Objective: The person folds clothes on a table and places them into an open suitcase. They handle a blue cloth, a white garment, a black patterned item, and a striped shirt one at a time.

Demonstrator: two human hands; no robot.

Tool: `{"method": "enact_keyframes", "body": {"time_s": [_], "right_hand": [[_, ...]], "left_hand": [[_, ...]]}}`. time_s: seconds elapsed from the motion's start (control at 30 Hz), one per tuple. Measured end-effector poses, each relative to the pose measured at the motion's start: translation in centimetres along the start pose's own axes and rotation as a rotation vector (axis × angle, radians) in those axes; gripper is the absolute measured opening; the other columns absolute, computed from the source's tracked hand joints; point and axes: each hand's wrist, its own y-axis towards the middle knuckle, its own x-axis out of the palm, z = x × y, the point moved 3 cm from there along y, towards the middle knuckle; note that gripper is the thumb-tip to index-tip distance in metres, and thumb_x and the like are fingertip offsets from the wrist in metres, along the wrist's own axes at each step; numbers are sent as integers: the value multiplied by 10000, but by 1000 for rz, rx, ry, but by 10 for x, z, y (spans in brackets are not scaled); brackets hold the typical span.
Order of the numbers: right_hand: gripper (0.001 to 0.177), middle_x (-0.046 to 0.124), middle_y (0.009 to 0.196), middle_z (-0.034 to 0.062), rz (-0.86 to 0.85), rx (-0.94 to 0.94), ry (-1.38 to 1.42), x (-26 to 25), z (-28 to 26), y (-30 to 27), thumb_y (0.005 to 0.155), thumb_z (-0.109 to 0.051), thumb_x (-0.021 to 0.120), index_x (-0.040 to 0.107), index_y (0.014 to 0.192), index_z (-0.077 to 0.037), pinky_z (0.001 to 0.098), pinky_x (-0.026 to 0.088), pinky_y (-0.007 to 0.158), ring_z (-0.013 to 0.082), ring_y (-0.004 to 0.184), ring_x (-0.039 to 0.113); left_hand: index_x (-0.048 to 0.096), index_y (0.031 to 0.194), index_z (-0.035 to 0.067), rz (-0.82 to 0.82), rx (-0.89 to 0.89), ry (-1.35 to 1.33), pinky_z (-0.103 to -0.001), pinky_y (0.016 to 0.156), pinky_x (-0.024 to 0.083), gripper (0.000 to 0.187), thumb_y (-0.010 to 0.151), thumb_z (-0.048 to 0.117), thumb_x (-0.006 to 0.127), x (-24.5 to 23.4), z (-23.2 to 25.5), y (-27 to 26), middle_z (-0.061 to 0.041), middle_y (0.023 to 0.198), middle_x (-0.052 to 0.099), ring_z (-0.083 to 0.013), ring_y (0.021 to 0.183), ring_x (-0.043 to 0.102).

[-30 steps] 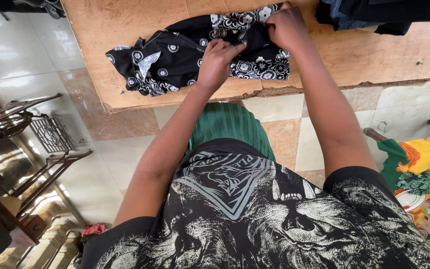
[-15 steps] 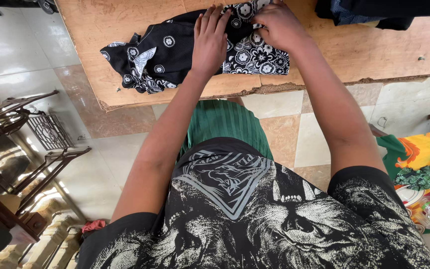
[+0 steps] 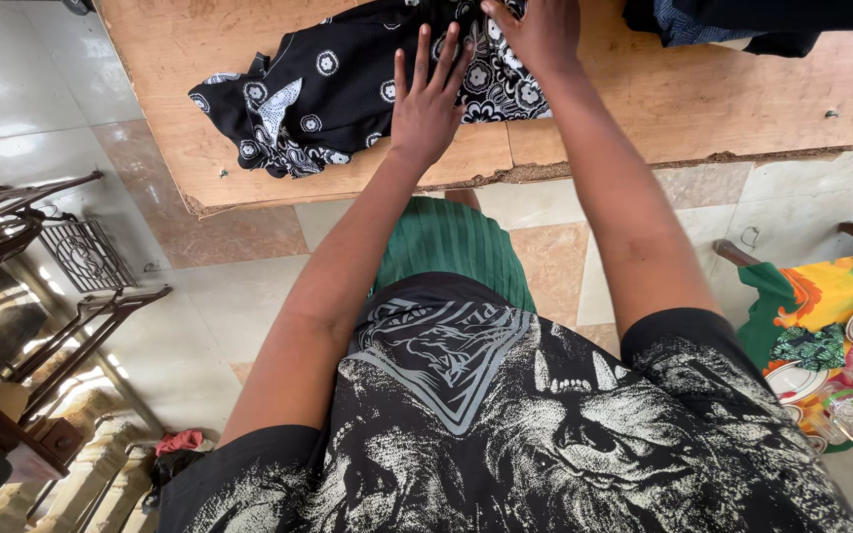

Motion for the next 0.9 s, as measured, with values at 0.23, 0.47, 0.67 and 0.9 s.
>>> {"method": "enact_keyframes", "body": {"time_s": [0.23,0.47,0.67,0.9], "right_hand": [[716,562,1349,292,260,142,85,-28,13,-59,1026,-445,863,505,1384,61,509,460,1062,463,1255,555],[754,694,1286,190,-83,652,636,-44,-11,-64,729,-301,946,571,1300,17,415,519,1044,285,1188,666],[513,754,1149,143,-215,697,1070,-83,-58,-55,790,-155,865,658,1224,21,388,591,923,257,1015,729],[560,758,1115,174,-87,303,445,-66,-145,-60,898,-188,847,554,1321,31,388,572,889,269,1003,750]], "left_hand": [[186,1679,260,-46,5,-59,-638,1238,177,1012,882,421,788,17,-11,6,-36,1727,52,-386,1571,82],[182,1666,251,-91,-18,-73,-656,1236,164,966,908,382,765,22,-7,9,-55,1721,30,-391,1572,65],[469,1576,195,-68,-104,-607,-562,1246,259,638,973,173,675,30,-6,5,-77,1716,215,-357,1576,198],[727,1313,26,81,-583,-1802,-364,1060,503,419,1032,317,618,4,-52,-18,-122,1373,647,-230,1225,622]]}}
